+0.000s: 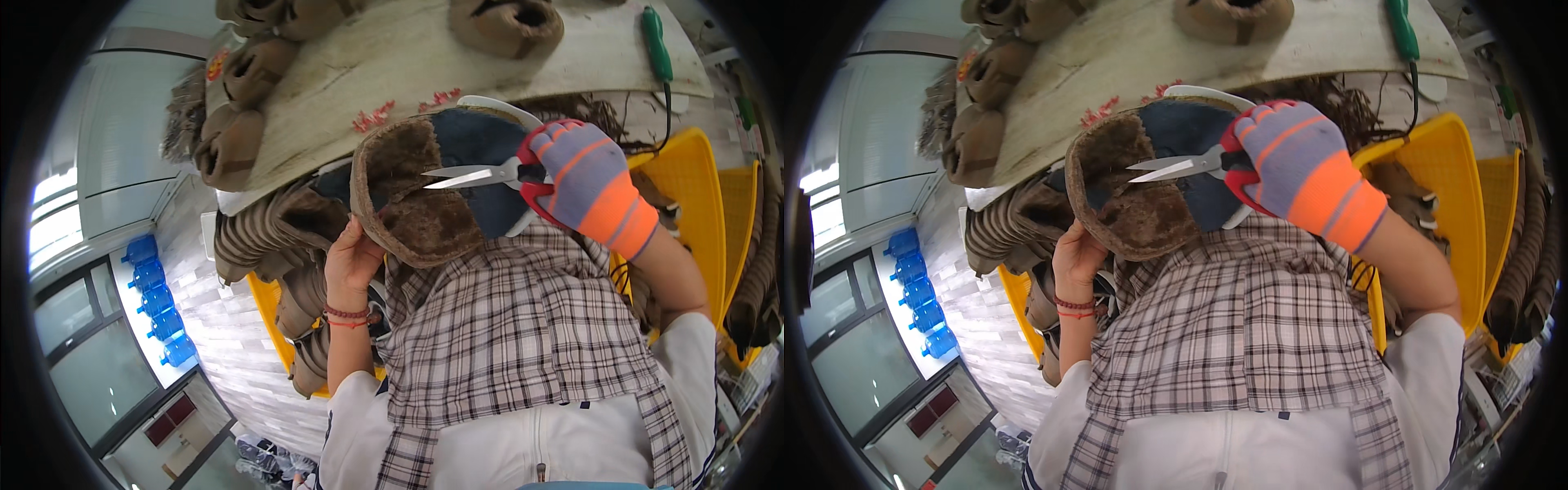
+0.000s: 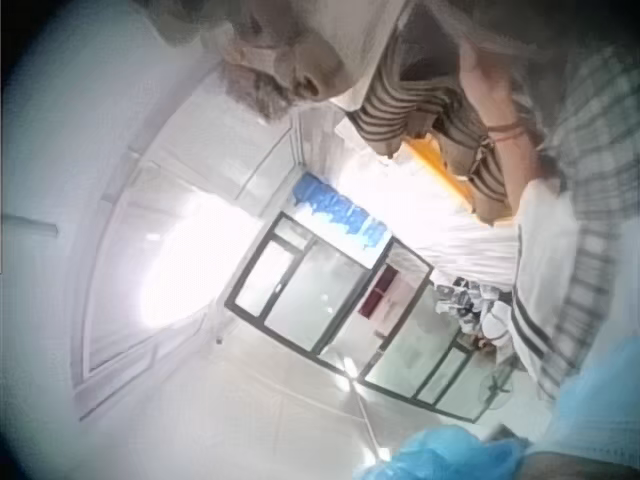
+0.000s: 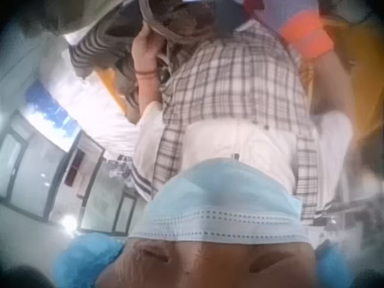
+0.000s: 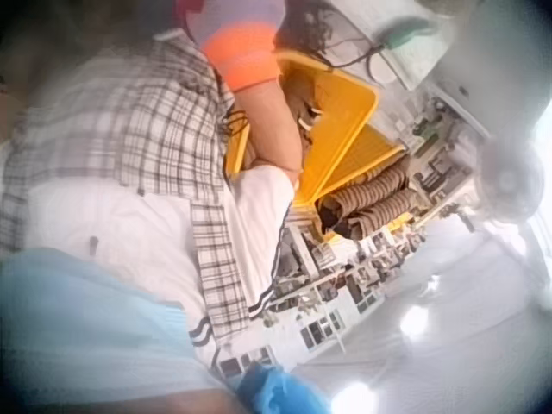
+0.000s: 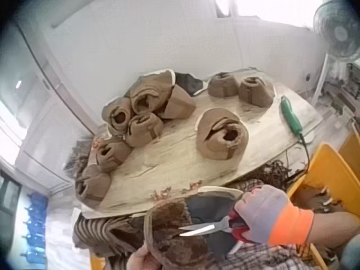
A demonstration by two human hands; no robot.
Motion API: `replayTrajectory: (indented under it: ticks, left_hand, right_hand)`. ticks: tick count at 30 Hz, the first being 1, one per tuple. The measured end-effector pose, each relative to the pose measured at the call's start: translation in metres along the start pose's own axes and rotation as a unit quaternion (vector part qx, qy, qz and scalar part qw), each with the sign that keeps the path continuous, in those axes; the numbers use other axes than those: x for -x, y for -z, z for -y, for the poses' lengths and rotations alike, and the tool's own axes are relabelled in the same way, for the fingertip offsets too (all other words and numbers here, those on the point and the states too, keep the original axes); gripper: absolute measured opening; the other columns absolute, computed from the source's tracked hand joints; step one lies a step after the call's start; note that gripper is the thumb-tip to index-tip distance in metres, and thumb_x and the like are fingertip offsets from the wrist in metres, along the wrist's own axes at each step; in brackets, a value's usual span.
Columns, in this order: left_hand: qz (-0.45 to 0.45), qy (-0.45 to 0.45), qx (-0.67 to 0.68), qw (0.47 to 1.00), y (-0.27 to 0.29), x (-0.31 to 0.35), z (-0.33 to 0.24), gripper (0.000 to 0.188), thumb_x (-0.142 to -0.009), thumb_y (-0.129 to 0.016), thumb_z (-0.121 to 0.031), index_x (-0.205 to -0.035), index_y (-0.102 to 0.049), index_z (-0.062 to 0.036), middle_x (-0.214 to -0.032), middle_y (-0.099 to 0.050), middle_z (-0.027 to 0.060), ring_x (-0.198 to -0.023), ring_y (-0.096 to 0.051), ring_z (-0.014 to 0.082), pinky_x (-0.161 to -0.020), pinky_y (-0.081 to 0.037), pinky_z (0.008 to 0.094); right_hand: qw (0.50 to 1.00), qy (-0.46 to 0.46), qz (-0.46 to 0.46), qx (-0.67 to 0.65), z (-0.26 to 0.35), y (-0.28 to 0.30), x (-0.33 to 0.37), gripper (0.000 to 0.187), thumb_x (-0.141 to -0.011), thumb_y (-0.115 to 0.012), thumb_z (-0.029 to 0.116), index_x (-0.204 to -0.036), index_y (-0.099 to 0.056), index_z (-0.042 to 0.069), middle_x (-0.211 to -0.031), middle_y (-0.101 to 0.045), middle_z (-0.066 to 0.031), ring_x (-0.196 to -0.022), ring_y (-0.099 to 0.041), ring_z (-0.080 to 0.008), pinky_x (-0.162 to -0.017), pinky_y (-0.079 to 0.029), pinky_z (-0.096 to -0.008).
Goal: The person trims the interior lining of several beige boots using a green rotary tool and then switches to scissors to cut the inner material. The person handles each boot individually, rotating them to access different areas, and places trimmed boots on the table.
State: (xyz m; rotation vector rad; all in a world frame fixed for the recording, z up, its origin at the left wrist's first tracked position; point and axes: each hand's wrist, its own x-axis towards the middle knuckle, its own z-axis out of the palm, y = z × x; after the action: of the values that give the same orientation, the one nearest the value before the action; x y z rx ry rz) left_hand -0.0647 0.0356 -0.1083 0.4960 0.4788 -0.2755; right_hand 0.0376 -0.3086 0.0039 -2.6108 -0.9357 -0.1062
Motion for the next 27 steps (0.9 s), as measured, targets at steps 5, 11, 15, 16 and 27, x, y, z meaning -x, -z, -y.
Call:
replayTrajectory:
  ticks: [5, 11, 15, 16, 27]
  left_hand:
    - [-0.013, -0.013, -0.021, 1.000, 0.004, 0.004, 0.018, 0.031, -0.089, -0.061, -0.014, -0.117, -0.057, -0.0028, -0.112, -0.063, 0.0113, -0.113, -0.054, 0.0264, -0.101, -0.039, 0.0435]
    - [0.005, -0.040, -0.005, 0.999, 0.028, -0.001, 0.023, 0.032, -0.087, -0.064, -0.013, -0.117, -0.057, -0.0023, -0.114, -0.062, 0.0120, -0.109, -0.056, 0.0226, -0.097, -0.043, 0.0358]
    - [-0.002, -0.030, 0.017, 0.999, 0.033, -0.006, 0.025, 0.031, -0.086, -0.064, -0.012, -0.115, -0.058, -0.0023, -0.115, -0.062, 0.0128, -0.109, -0.057, 0.0230, -0.099, -0.043, 0.0362]
    - [-0.015, -0.031, 0.019, 0.999, 0.031, -0.006, 0.026, 0.030, -0.086, -0.064, -0.011, -0.115, -0.058, -0.0023, -0.115, -0.062, 0.0130, -0.109, -0.057, 0.0233, -0.100, -0.043, 0.0368]
    - [-0.019, -0.025, 0.021, 0.999, 0.020, 0.000, 0.025, 0.031, -0.089, -0.061, -0.010, -0.118, -0.055, -0.0018, -0.119, -0.059, 0.0164, -0.107, -0.058, 0.0226, -0.094, -0.049, 0.0360]
  right_hand:
    - [0.995, 0.022, 0.084, 0.040, 0.003, -0.029, -0.009, 0.027, -0.071, -0.072, 0.033, -0.088, -0.064, 0.013, -0.081, -0.060, -0.0061, -0.077, -0.059, -0.0221, -0.069, -0.045, -0.0336]
    - [0.988, 0.017, 0.123, 0.088, 0.007, -0.050, -0.024, 0.030, -0.074, -0.069, 0.039, -0.090, -0.064, 0.013, -0.080, -0.060, -0.0059, -0.077, -0.059, -0.0226, -0.069, -0.045, -0.0331]
    - [0.985, 0.017, 0.135, 0.111, 0.004, -0.055, -0.025, 0.031, -0.075, -0.068, 0.040, -0.089, -0.064, 0.013, -0.079, -0.061, -0.0064, -0.076, -0.060, -0.0226, -0.068, -0.046, -0.0327]
    - [0.987, 0.020, 0.124, 0.100, 0.003, -0.054, -0.025, 0.031, -0.075, -0.068, 0.040, -0.089, -0.065, 0.013, -0.079, -0.061, -0.0067, -0.076, -0.060, -0.0225, -0.067, -0.046, -0.0327]
    - [0.983, 0.091, 0.110, 0.117, 0.023, -0.055, -0.031, 0.020, -0.075, -0.066, 0.029, -0.081, -0.066, 0.010, -0.074, -0.063, -0.0057, -0.070, -0.063, -0.0221, -0.064, -0.048, -0.0336]
